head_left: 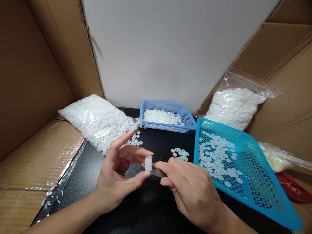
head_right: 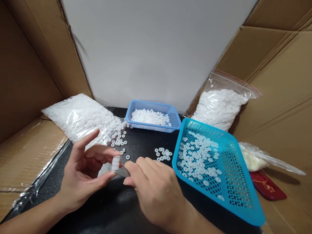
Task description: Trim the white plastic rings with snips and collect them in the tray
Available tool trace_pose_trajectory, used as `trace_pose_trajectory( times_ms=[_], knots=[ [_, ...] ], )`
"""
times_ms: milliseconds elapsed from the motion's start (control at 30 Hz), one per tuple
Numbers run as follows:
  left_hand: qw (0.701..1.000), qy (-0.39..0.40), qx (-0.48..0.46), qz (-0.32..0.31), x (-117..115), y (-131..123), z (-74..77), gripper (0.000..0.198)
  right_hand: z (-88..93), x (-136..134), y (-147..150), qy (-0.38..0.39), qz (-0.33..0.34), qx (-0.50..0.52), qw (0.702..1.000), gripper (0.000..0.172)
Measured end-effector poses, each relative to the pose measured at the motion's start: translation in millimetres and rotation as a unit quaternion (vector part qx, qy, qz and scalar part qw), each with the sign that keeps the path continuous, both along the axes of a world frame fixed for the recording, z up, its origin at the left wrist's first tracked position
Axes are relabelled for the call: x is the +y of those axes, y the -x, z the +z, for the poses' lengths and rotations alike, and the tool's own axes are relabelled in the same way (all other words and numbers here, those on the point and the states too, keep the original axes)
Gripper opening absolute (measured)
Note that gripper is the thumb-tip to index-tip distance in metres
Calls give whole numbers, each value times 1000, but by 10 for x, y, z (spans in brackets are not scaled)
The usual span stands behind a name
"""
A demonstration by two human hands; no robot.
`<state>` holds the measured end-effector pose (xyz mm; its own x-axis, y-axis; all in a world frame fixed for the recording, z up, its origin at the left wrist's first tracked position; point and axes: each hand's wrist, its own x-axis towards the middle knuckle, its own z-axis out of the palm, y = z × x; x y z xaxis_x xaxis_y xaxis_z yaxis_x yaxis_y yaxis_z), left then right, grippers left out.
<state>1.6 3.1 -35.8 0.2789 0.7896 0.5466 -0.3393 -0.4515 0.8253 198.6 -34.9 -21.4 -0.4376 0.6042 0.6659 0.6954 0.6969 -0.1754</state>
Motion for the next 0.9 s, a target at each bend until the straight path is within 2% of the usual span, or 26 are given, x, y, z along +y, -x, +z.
trace_pose_trajectory(
  times_ms=[900],
  knots=[
    [1000, 5, 2, 3, -11, 0, -2, 86, -14, 11, 17, 24, 12, 26, 999, 31]
  ],
)
